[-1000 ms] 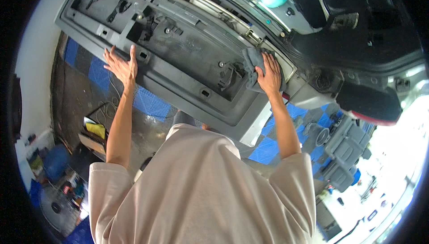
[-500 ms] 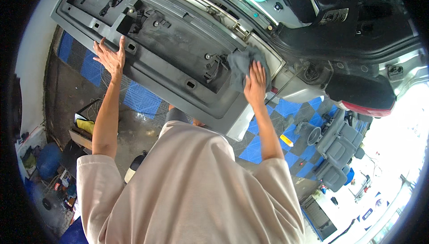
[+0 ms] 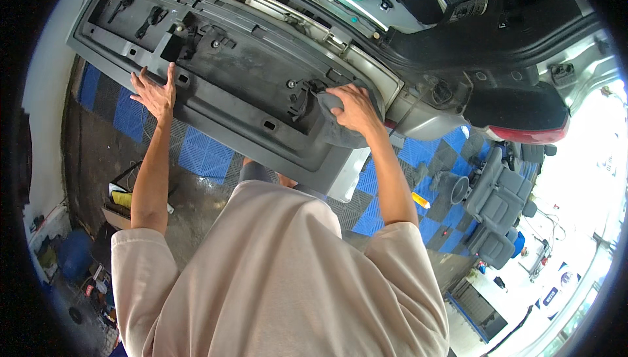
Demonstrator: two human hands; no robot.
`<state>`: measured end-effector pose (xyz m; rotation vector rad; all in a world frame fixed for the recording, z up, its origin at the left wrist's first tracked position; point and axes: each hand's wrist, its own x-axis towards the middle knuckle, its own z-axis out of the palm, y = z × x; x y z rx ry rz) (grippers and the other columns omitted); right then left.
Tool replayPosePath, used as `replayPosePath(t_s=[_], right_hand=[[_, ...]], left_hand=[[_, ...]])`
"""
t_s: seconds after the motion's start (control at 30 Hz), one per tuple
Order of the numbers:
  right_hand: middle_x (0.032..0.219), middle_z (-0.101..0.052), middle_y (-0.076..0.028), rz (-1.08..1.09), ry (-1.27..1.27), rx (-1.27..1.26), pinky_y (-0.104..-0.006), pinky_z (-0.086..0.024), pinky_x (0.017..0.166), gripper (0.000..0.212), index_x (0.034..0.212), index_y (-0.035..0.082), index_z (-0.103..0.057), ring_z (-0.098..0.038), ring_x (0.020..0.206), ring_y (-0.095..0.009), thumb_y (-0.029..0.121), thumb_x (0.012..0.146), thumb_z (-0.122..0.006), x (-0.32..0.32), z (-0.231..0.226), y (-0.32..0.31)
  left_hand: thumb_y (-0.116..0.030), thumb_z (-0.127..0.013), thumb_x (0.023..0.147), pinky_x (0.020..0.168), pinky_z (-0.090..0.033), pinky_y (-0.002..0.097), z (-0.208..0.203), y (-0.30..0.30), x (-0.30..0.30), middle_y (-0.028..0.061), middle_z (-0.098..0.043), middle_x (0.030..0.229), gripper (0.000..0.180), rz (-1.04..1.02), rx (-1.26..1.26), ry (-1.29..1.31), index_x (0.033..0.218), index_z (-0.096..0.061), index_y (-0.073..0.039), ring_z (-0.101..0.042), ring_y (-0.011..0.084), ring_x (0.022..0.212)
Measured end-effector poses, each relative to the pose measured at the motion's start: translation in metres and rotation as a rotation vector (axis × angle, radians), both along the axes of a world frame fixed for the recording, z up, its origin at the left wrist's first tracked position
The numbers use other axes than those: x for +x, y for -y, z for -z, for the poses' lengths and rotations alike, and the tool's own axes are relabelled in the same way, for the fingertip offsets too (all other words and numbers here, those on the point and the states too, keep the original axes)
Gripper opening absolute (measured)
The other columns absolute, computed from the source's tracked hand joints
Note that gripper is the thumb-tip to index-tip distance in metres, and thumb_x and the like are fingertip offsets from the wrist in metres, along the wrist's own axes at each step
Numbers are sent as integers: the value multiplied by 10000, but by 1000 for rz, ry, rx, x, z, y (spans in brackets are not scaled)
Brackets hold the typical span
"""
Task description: The person wipes the interior surfaces of a car trunk with a gray cloth. They repeatedly fold and reposition the cloth while cleaning the trunk lid and side panels. Another person is visible working inside the trunk area.
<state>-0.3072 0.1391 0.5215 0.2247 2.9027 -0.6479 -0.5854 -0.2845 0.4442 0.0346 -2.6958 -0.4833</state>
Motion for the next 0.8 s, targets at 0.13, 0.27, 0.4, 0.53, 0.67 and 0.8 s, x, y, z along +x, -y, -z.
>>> replayPosePath(t_s=[0.13,0.27,0.4,0.53,0.67,0.8], right_hand=[[1084,-658,-126,-69,-127,27,-426,-479,981,316,1073,38,-654,-594,1128,-319,85,783,-771,5,-21,-7],[1046,-673,-186,161,-125,-53,-458,-526,871,338,1140,5,-627,-644,993,-411,204,891,-737,43,-59,-12],[892,-673,-229,387,20,-22,-450,-534,808,408,1147,-12,-620,-643,854,-468,348,971,-703,92,-109,-21],[821,-663,-105,430,207,-27,-294,-469,692,339,1081,1,-689,-571,699,-200,317,967,-739,135,-179,-34],[909,-684,36,789,-351,-442,-236,-450,734,202,1041,6,-744,-547,821,-40,190,960,-758,156,-224,-20],[1010,-736,-27,919,-621,-528,-253,-483,861,317,1147,-24,-737,-643,920,-114,222,949,-771,120,-182,0]], left_hand=[[-770,-668,819,1203,-124,720,1,0,0,254,-275,1621,985,1,1,6,1450,-463,-42,-212,428,1551],[-775,-661,822,1205,-122,720,0,0,1,257,-270,1624,982,1,1,19,1448,-463,-45,-211,427,1552],[-781,-654,821,1211,-116,714,-3,-1,2,261,-270,1624,986,-14,18,30,1450,-461,-46,-187,419,1560],[-786,-657,813,1215,-112,709,-4,-1,2,261,-273,1623,998,-15,24,45,1450,-459,-42,-173,414,1564],[-783,-663,810,1213,-116,710,-4,-1,2,262,-272,1623,1003,-17,5,40,1450,-459,-38,-187,419,1559],[-771,-671,813,1210,-120,712,-4,-2,2,258,-279,1619,995,-7,24,23,1450,-462,-36,-210,425,1550]])
